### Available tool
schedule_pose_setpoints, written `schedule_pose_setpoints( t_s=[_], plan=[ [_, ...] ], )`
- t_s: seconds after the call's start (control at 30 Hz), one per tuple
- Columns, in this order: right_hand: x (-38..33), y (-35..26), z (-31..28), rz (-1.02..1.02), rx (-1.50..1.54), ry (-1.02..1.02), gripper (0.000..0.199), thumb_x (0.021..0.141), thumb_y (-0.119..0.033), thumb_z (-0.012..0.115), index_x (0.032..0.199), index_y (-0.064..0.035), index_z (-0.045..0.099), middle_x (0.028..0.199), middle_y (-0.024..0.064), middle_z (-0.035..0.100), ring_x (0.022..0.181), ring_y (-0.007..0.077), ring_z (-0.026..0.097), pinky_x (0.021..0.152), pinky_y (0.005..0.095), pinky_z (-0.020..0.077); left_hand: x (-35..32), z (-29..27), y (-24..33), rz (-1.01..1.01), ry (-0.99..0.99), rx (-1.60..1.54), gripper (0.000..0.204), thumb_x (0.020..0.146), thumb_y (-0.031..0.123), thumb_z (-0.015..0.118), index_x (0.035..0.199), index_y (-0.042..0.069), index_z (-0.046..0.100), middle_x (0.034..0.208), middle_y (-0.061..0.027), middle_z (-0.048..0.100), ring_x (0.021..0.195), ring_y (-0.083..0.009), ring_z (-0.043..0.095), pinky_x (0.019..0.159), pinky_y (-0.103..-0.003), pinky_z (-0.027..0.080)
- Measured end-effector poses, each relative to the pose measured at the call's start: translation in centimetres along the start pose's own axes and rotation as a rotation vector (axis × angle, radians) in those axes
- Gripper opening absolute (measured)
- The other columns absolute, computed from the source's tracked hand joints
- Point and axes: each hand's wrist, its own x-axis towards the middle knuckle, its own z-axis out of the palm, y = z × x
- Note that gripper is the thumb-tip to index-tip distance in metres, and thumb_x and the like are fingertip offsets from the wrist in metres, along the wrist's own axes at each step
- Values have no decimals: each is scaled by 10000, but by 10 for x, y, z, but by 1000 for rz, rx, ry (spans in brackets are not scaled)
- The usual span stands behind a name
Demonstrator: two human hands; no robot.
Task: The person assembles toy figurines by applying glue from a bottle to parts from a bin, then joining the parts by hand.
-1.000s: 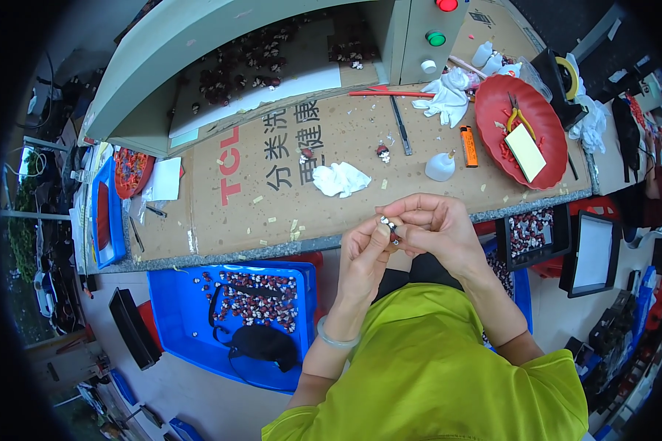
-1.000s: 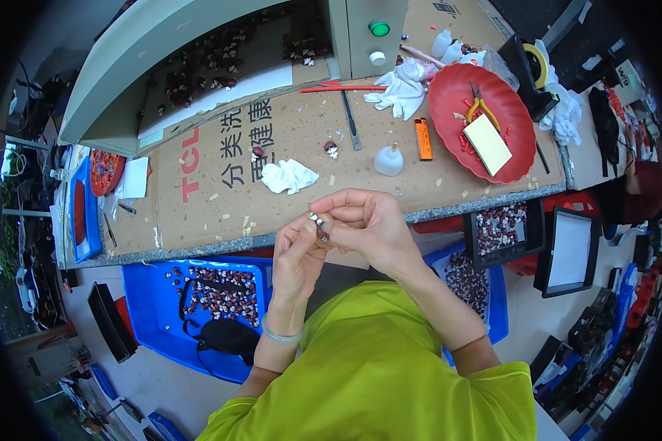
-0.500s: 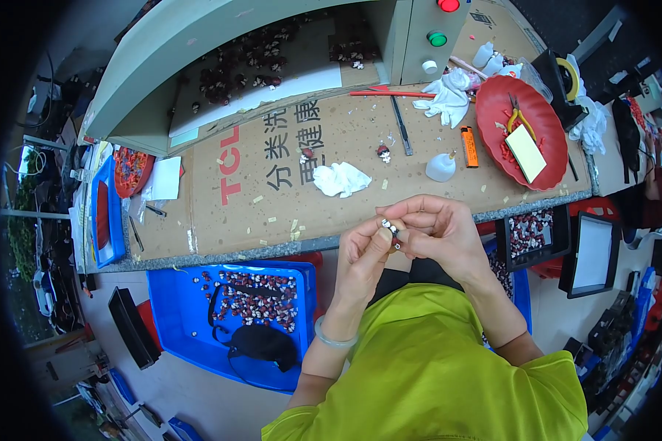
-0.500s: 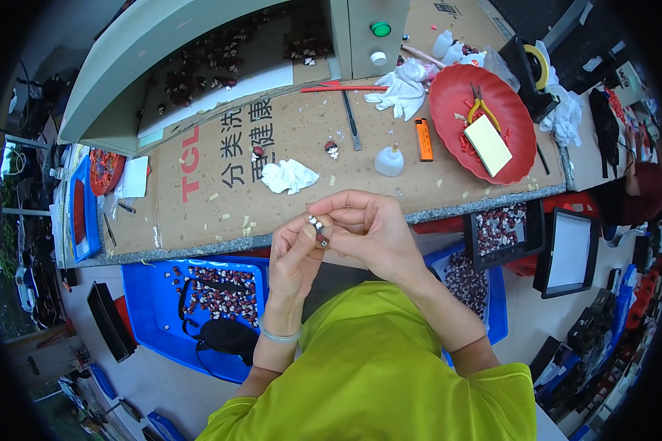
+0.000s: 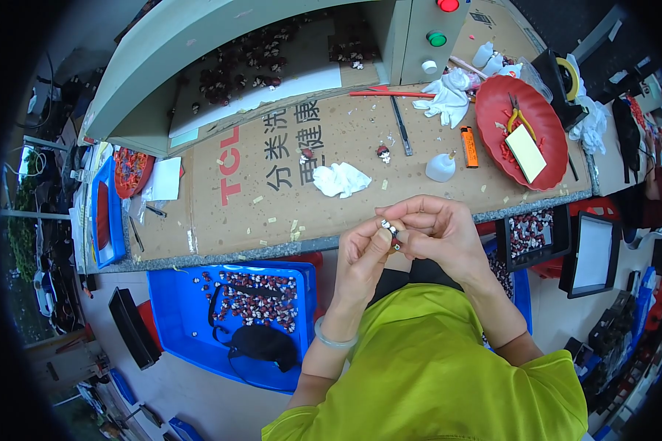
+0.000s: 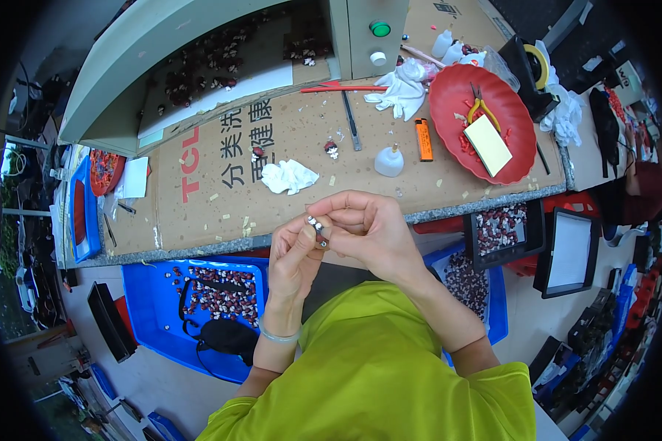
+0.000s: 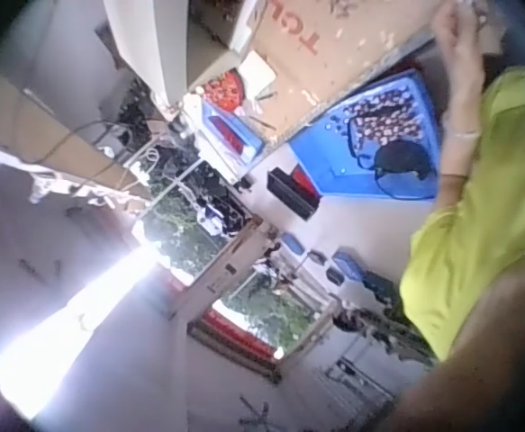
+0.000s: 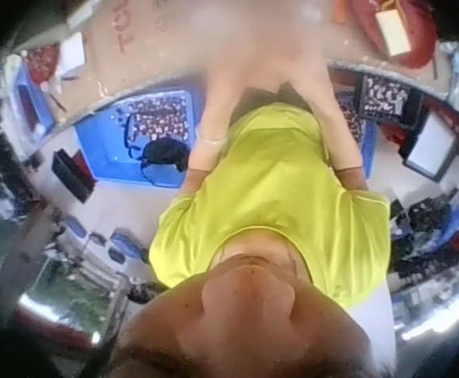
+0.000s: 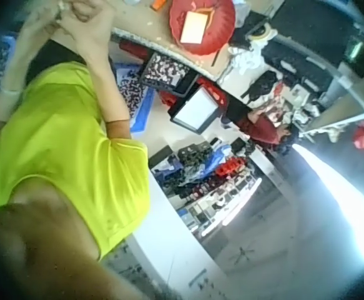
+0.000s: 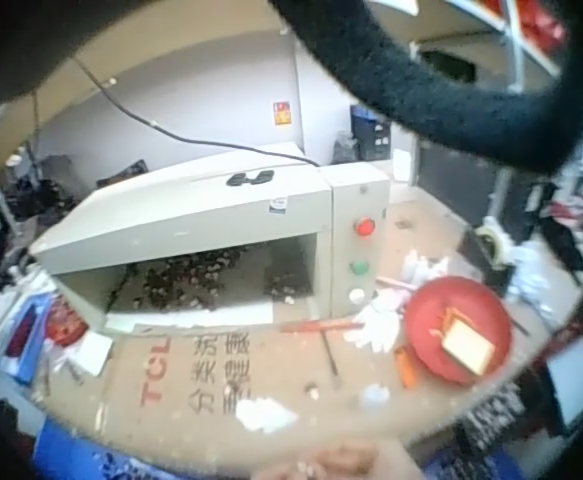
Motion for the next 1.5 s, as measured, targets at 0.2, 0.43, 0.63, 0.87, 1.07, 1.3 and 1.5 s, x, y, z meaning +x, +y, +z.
schedule_pose_setpoints(
  t_s=[0.2, 0.43, 0.63, 0.87, 1.07, 1.3, 1.5],
  plan=[
    [0, 1, 0, 0, 13, 4, 310, 789, 65, 567, 1098, 69, 561, 946, 99, 670, 856, 81, 610, 729, 200, 495, 0, -1, 0, -6, -3, 1, 263, 947, 190, 500, 958, -58, 585, 873, -88, 602, 780, -160, 579, 724, -295, 477],
    [1, 2, 1, -4, 23, 3, 295, 804, 49, 589, 1097, 64, 558, 941, 106, 670, 854, 81, 610, 733, 199, 491, 1, 0, 0, -11, 10, -13, 266, 949, 194, 497, 953, -57, 582, 871, -91, 599, 778, -162, 580, 721, -299, 479],
    [1, 2, 2, 2, 23, 9, 293, 807, 40, 598, 1096, 62, 558, 937, 104, 671, 841, 79, 609, 716, 197, 489, 1, -2, -1, -4, 3, -13, 263, 949, 191, 496, 954, -58, 583, 873, -93, 597, 774, -167, 583, 718, -298, 479],
    [1, 4, 1, 7, 13, 17, 291, 810, 3, 617, 1093, 44, 565, 901, 67, 673, 729, 29, 564, 581, 160, 435, 0, -3, -2, -23, -5, -3, 281, 950, 208, 494, 976, -59, 581, 872, -95, 609, 777, -166, 595, 725, -294, 482],
    [0, 6, -1, 15, -7, 39, 273, 824, -24, 618, 1086, 35, 571, 892, 56, 676, 728, 25, 568, 572, 158, 438, 0, 2, -3, -47, 54, 17, 332, 944, 269, 502, 933, -58, 562, 843, -106, 599, 764, -183, 592, 714, -309, 481],
    [1, 2, -5, 41, 4, 37, 248, 844, -27, 604, 1078, 49, 573, 892, 67, 670, 703, 32, 563, 579, 169, 441, 0, 7, -1, -87, 69, -30, 332, 946, 270, 486, 951, -52, 566, 846, -108, 603, 761, -208, 608, 724, -329, 502],
    [9, 7, -20, 81, 98, -66, 274, 920, -115, 542, 1109, 81, 576, 753, 45, 622, 621, 76, 543, 579, 211, 455, 2, 1, -2, -125, -4, -122, 324, 949, 260, 461, 961, -43, 573, 818, -128, 600, 756, -244, 623, 722, -375, 526]
  ],
)
